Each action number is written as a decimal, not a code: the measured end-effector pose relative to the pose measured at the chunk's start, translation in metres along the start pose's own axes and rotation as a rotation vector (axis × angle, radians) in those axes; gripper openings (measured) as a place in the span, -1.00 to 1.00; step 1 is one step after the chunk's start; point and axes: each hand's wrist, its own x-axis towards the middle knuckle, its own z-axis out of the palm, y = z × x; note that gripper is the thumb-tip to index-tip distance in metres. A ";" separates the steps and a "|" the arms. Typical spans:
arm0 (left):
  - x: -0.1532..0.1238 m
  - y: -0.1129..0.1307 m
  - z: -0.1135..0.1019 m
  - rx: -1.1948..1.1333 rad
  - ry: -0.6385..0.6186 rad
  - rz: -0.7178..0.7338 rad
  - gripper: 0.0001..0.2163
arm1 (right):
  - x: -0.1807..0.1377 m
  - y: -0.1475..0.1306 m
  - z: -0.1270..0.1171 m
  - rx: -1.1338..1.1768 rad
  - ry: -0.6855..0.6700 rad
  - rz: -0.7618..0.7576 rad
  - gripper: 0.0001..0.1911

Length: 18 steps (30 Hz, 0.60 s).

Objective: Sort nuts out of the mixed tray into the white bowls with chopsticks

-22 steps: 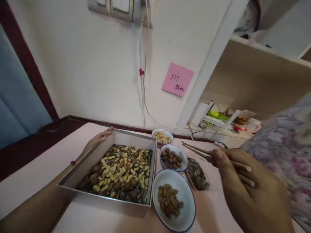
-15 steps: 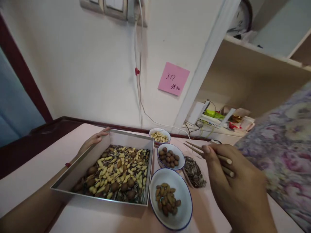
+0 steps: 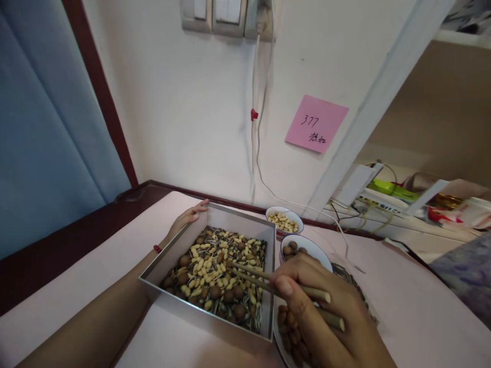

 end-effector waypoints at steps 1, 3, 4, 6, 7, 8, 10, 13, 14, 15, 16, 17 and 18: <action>0.000 0.000 0.000 -0.007 -0.001 -0.003 -0.70 | 0.002 -0.002 0.002 0.020 -0.040 -0.023 -0.73; -0.001 0.000 0.000 -0.021 -0.006 -0.007 -0.70 | 0.007 -0.008 0.007 0.060 -0.128 -0.052 -0.71; -0.001 0.000 0.000 -0.028 -0.008 -0.008 -0.70 | 0.009 -0.011 0.009 0.072 -0.166 -0.047 -0.71; -0.001 -0.001 0.000 -0.039 -0.010 -0.008 -0.71 | 0.012 -0.016 0.014 0.096 -0.249 -0.031 -0.69; -0.001 0.000 0.001 -0.043 -0.011 -0.009 -0.71 | 0.013 -0.018 0.016 0.112 -0.279 -0.010 -0.67; -0.001 0.000 0.001 -0.047 -0.012 -0.010 -0.72 | 0.013 -0.019 0.018 0.128 -0.297 0.009 -0.64; -0.002 0.000 0.001 -0.053 -0.013 -0.012 -0.72 | 0.013 -0.021 0.022 0.149 -0.298 0.024 -0.62; -0.001 0.000 0.001 -0.057 -0.014 -0.012 -0.72 | 0.013 -0.019 0.027 0.146 -0.297 -0.010 -0.64; -0.001 0.000 0.001 -0.058 -0.013 -0.012 -0.72 | 0.014 -0.018 0.028 0.143 -0.301 -0.023 -0.63; -0.001 0.000 0.002 -0.058 -0.013 -0.012 -0.73 | 0.014 -0.017 0.029 0.141 -0.305 -0.028 -0.63; -0.001 0.000 0.002 -0.059 -0.012 -0.011 -0.73 | 0.014 -0.015 0.029 0.138 -0.303 -0.026 -0.62; -0.002 0.000 0.002 -0.059 -0.010 -0.012 -0.72 | 0.013 -0.014 0.029 0.137 -0.294 -0.021 -0.61; -0.002 0.000 0.002 -0.058 -0.008 -0.012 -0.72 | 0.013 -0.013 0.028 0.134 -0.281 -0.012 -0.60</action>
